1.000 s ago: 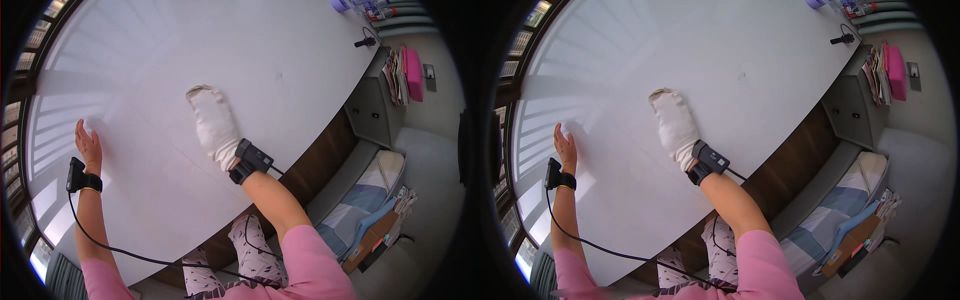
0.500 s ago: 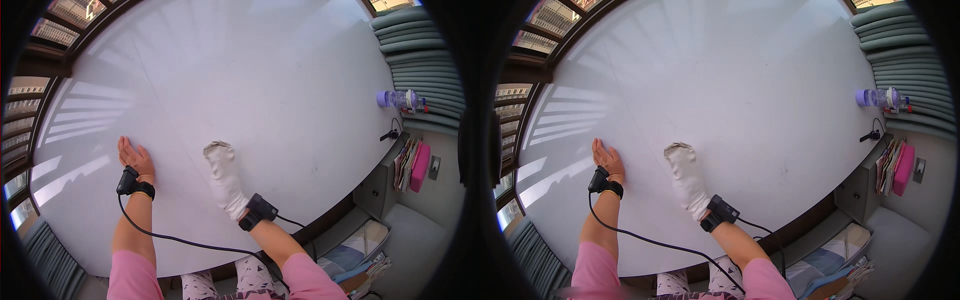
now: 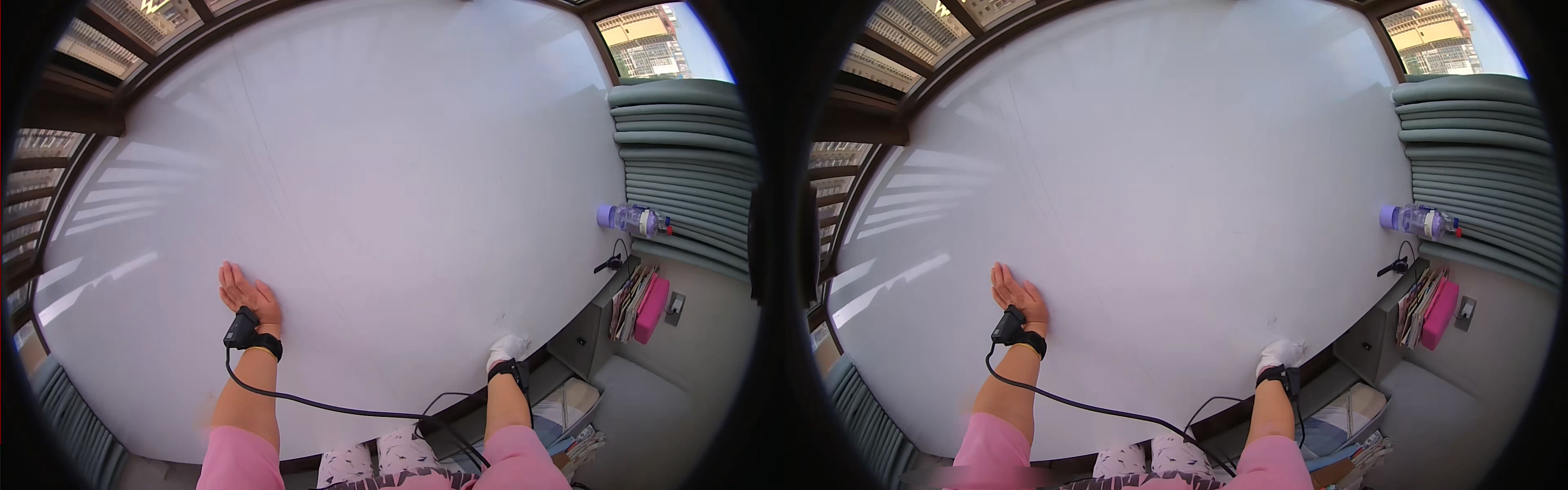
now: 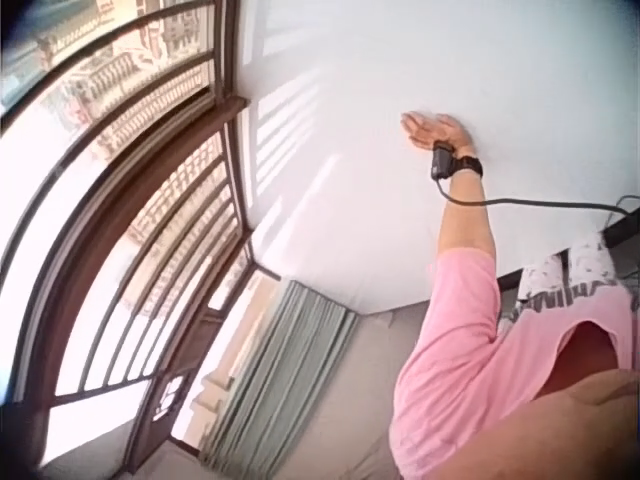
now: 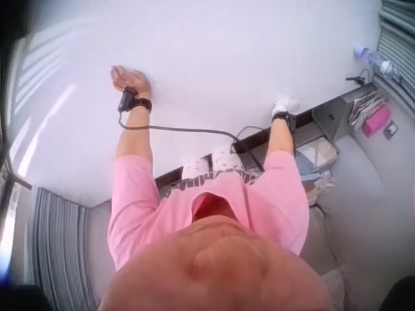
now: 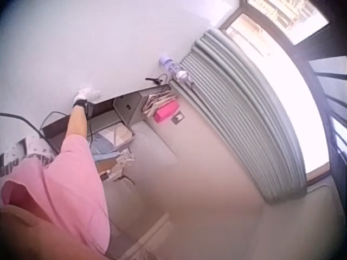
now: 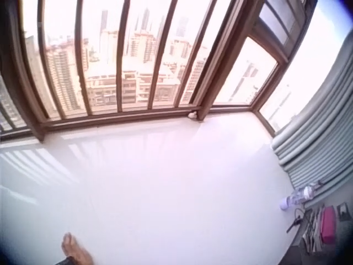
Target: The person puts on a cleaning glove and wipes a large white table surface, then organizes items on an adjacent desk.
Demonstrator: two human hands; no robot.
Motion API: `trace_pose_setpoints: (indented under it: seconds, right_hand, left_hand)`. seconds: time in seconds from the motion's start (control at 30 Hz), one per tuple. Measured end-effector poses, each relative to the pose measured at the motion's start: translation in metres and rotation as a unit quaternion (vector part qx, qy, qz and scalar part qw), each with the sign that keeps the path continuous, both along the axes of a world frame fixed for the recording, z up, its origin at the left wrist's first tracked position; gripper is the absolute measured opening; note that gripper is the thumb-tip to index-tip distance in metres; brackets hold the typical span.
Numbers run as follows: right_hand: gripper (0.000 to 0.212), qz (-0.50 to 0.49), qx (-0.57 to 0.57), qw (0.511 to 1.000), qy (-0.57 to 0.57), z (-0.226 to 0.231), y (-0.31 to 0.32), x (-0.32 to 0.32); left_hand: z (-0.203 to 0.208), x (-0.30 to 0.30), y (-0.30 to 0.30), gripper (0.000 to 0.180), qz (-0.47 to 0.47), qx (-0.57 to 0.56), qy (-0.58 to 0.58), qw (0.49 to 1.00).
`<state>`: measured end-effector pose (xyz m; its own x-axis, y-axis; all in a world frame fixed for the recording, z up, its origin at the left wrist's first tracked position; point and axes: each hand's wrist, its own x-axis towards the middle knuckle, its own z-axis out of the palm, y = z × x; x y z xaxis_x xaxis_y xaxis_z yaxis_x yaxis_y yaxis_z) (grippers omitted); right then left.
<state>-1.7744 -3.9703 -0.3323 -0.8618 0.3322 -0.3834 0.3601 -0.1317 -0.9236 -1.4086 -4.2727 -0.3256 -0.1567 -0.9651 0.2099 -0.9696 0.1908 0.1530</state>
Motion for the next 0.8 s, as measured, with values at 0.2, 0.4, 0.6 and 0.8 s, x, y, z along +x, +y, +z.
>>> trace_pose_setpoints:
  seconds: [0.2,0.4,0.6,0.8]
  right_hand:
    - [0.03,0.507,0.208,0.821,0.161,0.038,-0.205,0.11]
    - [0.039,0.89,0.014,0.337,0.308,0.047,-0.402,0.275]
    - [0.038,0.838,-0.045,0.357,0.409,0.022,-0.513,0.304]
    - [0.034,0.76,0.054,0.503,0.409,0.028,-0.647,0.232]
  left_hand:
    - [0.0,0.015,-0.002,0.057,0.024,0.023,0.012,0.999]
    - [-0.007,0.008,-0.003,0.064,0.062,0.01,0.08,0.995]
    - [0.009,0.016,0.006,0.064,0.054,0.081,0.035,0.995]
    - [0.005,0.011,0.007,0.067,0.051,0.109,0.039,0.992]
